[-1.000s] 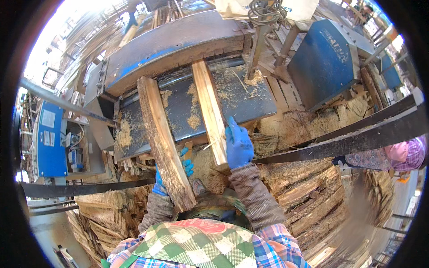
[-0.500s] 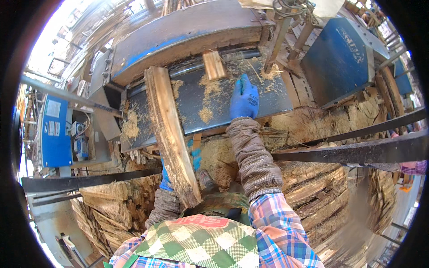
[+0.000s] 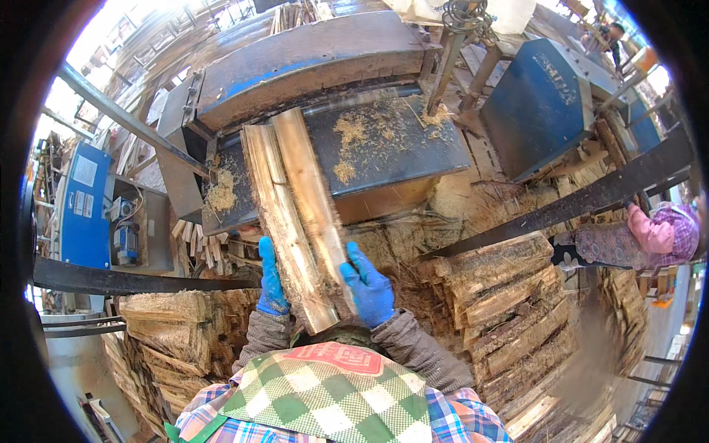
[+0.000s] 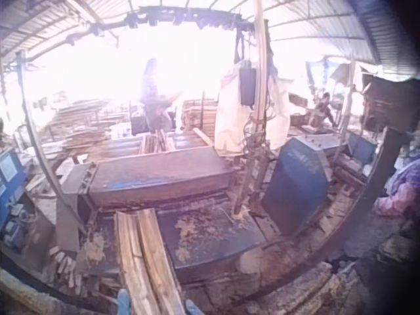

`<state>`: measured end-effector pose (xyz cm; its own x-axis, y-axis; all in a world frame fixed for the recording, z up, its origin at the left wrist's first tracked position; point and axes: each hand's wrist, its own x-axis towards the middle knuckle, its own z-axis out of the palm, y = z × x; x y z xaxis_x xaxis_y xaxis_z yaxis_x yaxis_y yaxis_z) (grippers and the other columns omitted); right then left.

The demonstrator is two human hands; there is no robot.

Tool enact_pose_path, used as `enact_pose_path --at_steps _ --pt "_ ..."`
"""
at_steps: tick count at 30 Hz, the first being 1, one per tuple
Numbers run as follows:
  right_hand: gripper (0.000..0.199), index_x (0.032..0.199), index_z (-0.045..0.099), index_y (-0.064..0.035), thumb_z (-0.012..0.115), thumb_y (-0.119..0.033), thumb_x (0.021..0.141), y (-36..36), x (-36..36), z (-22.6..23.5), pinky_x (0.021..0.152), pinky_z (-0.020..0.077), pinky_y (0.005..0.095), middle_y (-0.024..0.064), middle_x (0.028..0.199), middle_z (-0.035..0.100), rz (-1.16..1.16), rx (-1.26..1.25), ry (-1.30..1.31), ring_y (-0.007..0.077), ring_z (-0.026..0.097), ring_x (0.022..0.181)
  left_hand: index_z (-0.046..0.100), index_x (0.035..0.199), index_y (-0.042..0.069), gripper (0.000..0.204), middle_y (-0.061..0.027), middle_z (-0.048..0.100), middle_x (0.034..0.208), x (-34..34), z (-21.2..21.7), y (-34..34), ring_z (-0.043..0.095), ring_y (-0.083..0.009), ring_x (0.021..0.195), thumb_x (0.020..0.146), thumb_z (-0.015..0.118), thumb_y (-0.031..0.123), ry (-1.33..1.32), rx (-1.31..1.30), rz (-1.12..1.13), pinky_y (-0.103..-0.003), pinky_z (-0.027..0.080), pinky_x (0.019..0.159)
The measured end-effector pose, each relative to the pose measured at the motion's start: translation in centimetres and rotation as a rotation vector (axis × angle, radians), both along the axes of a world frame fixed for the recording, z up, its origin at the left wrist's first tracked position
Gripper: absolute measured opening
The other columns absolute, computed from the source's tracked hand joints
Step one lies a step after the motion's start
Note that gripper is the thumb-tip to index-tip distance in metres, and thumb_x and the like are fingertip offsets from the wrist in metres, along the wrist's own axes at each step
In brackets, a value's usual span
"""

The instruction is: The person repeatedly picks up wooden planks, places them into a planer machine, and stacks the processed planks on a nearby pile. The cycle of feeding and stacking continues throughout the clip.

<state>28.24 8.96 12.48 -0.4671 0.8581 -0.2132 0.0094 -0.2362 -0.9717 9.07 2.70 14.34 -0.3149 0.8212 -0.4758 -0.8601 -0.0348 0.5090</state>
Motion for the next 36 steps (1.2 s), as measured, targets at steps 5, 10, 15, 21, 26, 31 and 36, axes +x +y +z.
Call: enact_pose_path --at_steps 5,10,15,21,26,31,36 --pt "0.051 0.147 0.052 0.0034 0.065 -0.02 0.104 2.6 3.3 0.0 0.112 0.0453 0.036 0.0168 0.149 0.057 -0.221 0.139 0.019 0.0227 0.054 0.136 0.028 0.162 0.01 0.11 -0.0213 0.042 0.157 -0.9 -1.6 2.2 0.049 -0.0391 0.14 0.085 0.053 0.085 0.129 0.054 -0.158 -0.055 0.051 0.108" --pt "0.049 0.148 0.049 0.0056 0.062 -0.013 0.104 6.1 3.2 1.8 0.115 0.043 0.0359 0.0168 0.152 0.053 -0.158 0.07 -0.017 0.0235 0.052 0.138 0.029 0.162 0.009 0.106 -0.0207 0.046 0.155 -1.9 -1.4 4.8 0.051 -0.0393 0.139 0.089 0.053 0.082 0.217 0.012 -0.155 -0.054 0.052 0.108" --pt "0.052 0.146 0.052 0.0063 0.066 -0.02 0.103 8.3 1.3 1.4 0.114 0.0434 0.0358 0.017 0.15 0.055 -0.156 0.075 -0.056 0.0223 0.053 0.136 0.03 0.162 0.01 0.103 -0.02 0.048 0.153 -1.5 -1.3 5.8 0.051 -0.0387 0.138 0.09 0.054 0.08 0.185 -0.049 -0.106 -0.054 0.052 0.108" --pt "0.038 0.134 0.064 0.0039 0.066 -0.016 0.101 13.5 -3.5 0.1 0.095 0.0542 0.0364 0.0211 0.124 0.067 -0.252 0.534 -0.421 0.0282 0.066 0.11 0.021 0.164 0.01 0.112 -0.0209 0.037 0.16 -1.0 -0.3 6.0 0.043 -0.0423 0.144 0.087 0.052 0.084 0.203 -0.114 -0.098 -0.055 0.043 0.116" --pt "0.03 0.128 0.067 0.0005 0.063 -0.013 0.102 20.6 -9.0 -0.7 0.09 0.0548 0.0378 0.0189 0.117 0.066 -0.31 0.781 -0.443 0.03 0.066 0.105 0.016 0.165 0.011 0.121 -0.0218 0.031 0.163 -0.9 -0.6 6.3 0.036 -0.0427 0.148 0.081 0.05 0.091 0.182 -0.139 -0.136 -0.058 0.039 0.119" --pt "0.038 0.135 0.064 -0.0035 0.061 -0.025 0.103 24.1 -12.2 -1.1 0.088 0.0524 0.0437 0.019 0.114 0.064 -0.423 0.6 -0.506 0.0333 0.064 0.1 0.018 0.164 0.009 0.112 -0.0227 0.035 0.162 -0.7 -0.7 6.1 0.041 -0.043 0.145 0.088 0.048 0.085 0.168 -0.126 -0.106 -0.056 0.043 0.116" --pt "0.038 0.135 0.065 -0.0067 0.06 -0.029 0.104 23.7 -12.3 -0.2 0.089 0.0523 0.043 0.019 0.117 0.064 -0.393 0.568 -0.517 0.0338 0.064 0.101 0.019 0.164 0.006 0.108 -0.024 0.038 0.159 -1.5 -1.1 5.8 0.046 -0.042 0.142 0.091 0.048 0.082 0.107 -0.134 -0.114 -0.056 0.047 0.113"
